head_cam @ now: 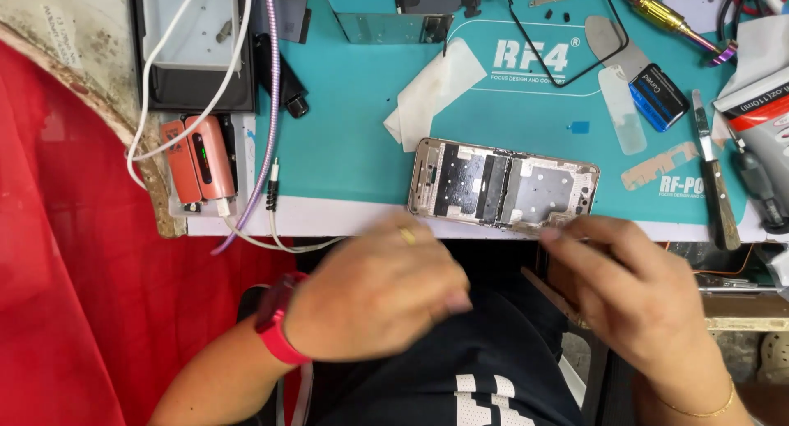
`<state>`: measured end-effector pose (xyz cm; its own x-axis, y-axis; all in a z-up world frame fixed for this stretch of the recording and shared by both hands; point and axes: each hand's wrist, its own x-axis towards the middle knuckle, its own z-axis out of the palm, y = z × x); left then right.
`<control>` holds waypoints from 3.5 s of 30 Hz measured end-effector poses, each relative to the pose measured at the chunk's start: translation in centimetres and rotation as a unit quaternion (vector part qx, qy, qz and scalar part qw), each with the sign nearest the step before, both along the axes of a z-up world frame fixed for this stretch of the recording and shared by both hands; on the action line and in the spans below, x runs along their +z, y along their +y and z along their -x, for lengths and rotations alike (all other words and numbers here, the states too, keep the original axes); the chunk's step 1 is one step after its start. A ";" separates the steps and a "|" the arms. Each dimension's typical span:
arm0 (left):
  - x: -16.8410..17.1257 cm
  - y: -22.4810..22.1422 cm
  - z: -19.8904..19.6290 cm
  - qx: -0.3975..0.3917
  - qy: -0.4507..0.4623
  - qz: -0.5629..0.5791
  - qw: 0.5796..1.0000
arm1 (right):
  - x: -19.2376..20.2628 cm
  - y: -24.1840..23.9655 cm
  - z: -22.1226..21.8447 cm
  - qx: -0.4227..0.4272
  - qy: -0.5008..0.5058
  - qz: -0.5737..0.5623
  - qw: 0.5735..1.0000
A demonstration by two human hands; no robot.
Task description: Technician uses tweezers and fingers to disassemble or repair internal components of a smartphone on a dedicated repair mat.
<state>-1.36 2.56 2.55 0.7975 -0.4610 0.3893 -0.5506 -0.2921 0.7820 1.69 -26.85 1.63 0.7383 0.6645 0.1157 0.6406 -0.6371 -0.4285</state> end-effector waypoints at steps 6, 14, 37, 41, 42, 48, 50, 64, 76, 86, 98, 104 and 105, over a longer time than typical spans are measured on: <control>-0.5 1.5 -2.7 0.052 -0.049 -0.063 0.995 | -0.2 1.6 -1.2 0.066 -0.048 -0.013 0.997; -1.3 -2.6 1.1 -0.008 0.283 0.117 0.952 | 0.9 1.1 -0.5 0.167 0.088 -0.084 0.979; -2.3 1.8 -4.9 0.052 0.014 -0.232 0.971 | 1.0 3.0 -3.7 0.140 0.023 0.038 0.989; -2.4 1.8 -4.6 0.057 0.006 -0.227 0.972 | 1.6 3.1 -3.1 0.151 0.010 0.081 0.985; -2.5 1.8 -4.5 0.063 -0.005 -0.229 0.971 | 1.7 3.1 -2.8 0.148 0.004 0.104 0.983; -2.7 1.3 -4.0 0.099 -0.037 -0.229 0.968 | 2.0 3.7 -4.3 0.131 0.078 0.112 0.982; -2.7 1.2 -4.0 0.107 -0.045 -0.232 0.966 | 2.3 4.1 -5.0 0.138 0.068 0.127 0.980; -3.1 1.3 -3.8 0.123 -0.060 -0.224 0.965 | 2.9 5.3 -7.2 0.145 0.142 0.074 0.977; -3.2 1.3 -3.8 0.130 -0.069 -0.222 0.964 | 2.4 4.7 -7.6 0.108 0.190 0.107 0.970; -3.1 1.3 -3.9 0.136 -0.047 -0.221 0.965 | 2.2 3.9 -6.5 0.192 0.084 0.075 0.975; -3.0 1.0 -3.9 0.143 -0.042 -0.231 0.961 | 1.0 3.2 -4.7 0.154 -0.004 0.100 0.983; -3.1 1.2 -3.8 0.142 -0.045 -0.239 0.960 | 1.2 3.5 -4.8 0.163 -0.007 0.104 0.981; -3.1 1.1 -3.8 0.139 -0.041 -0.235 0.961 | 1.3 3.5 -4.8 0.161 -0.008 0.109 0.981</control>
